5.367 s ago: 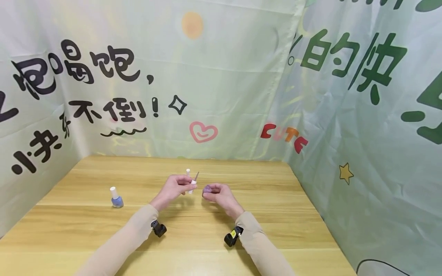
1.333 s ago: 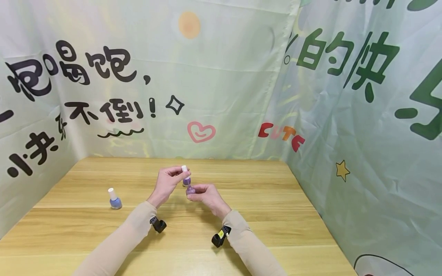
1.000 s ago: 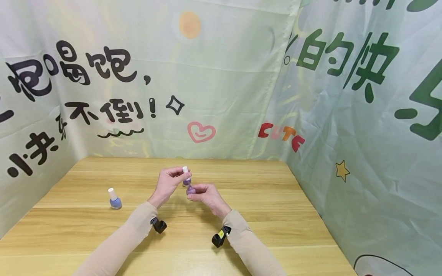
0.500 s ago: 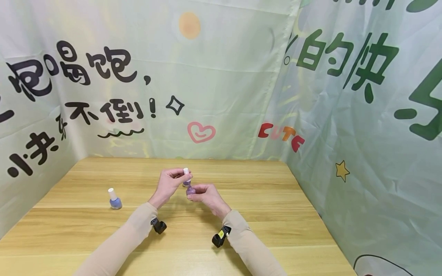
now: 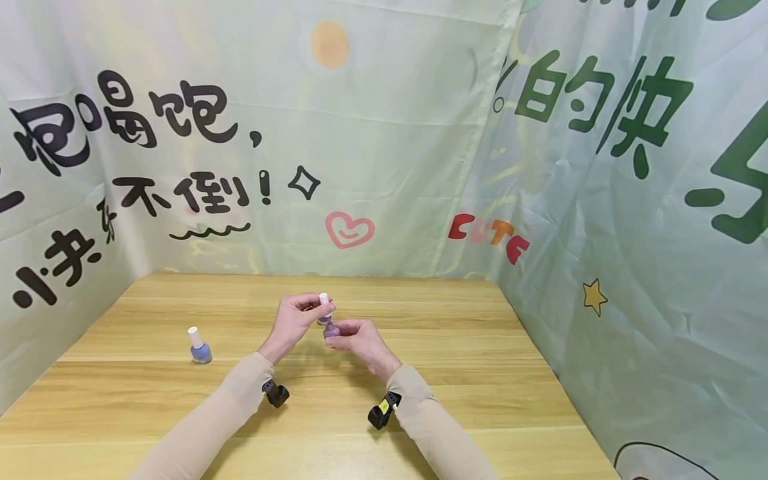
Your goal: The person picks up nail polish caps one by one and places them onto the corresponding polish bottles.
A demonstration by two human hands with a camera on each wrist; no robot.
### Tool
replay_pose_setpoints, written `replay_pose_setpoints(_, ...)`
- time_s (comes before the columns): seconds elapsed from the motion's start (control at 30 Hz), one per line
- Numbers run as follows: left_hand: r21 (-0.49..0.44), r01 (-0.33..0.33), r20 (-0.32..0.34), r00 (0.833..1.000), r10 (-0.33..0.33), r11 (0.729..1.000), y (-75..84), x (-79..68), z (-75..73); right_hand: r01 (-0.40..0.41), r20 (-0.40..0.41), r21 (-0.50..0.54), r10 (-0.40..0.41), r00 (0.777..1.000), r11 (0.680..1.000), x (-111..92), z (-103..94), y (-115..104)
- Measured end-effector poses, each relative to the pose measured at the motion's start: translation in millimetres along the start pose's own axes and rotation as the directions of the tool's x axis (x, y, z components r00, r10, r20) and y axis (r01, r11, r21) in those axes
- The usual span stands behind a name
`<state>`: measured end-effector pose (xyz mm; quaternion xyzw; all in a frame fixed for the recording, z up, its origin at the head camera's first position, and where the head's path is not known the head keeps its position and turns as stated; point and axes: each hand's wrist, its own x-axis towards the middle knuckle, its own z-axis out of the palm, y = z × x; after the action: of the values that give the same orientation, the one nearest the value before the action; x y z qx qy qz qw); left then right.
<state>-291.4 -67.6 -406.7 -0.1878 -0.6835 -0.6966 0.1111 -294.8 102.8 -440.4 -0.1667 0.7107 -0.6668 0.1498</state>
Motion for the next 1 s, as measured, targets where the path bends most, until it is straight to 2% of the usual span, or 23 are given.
replay_pose_setpoints(0.13, 0.000, 0.009, -0.001, 1.000, -0.009, 1.000, -0.2, 0.3, 0.2, 0.003, -0.012, 0.004, -0.003, 1.000, 1.000, 5, -2.1, 8)
replay_pose_setpoints(0.33, 0.002, 0.003, 0.001, 1.000, -0.003, 1.000, -4.1, 1.0, 0.0, 0.018, -0.023, 0.009, -0.018, 1.000, 1.000, 5, -1.8, 9)
replay_pose_setpoints(0.57, 0.016, 0.009, -0.012, 1.000, -0.009, 1.000, -27.4, 7.4, -1.1, 0.014, -0.020, 0.003, -0.014, 1.000, 1.000, 4, -2.3, 8)
replay_pose_setpoints(0.8, 0.010, -0.004, -0.014, 1.000, 0.004, 1.000, -30.0, 7.2, 0.0, 0.014, 0.008, -0.004, -0.014, 1.000, 1.000, -9, 3.7, -14)
replay_pose_setpoints(1.0, 0.005, -0.001, -0.017, 1.000, 0.001, 1.000, -30.4, 6.6, -0.1, 0.016, 0.021, -0.015, -0.016, 1.000, 1.000, -8, 2.9, -13)
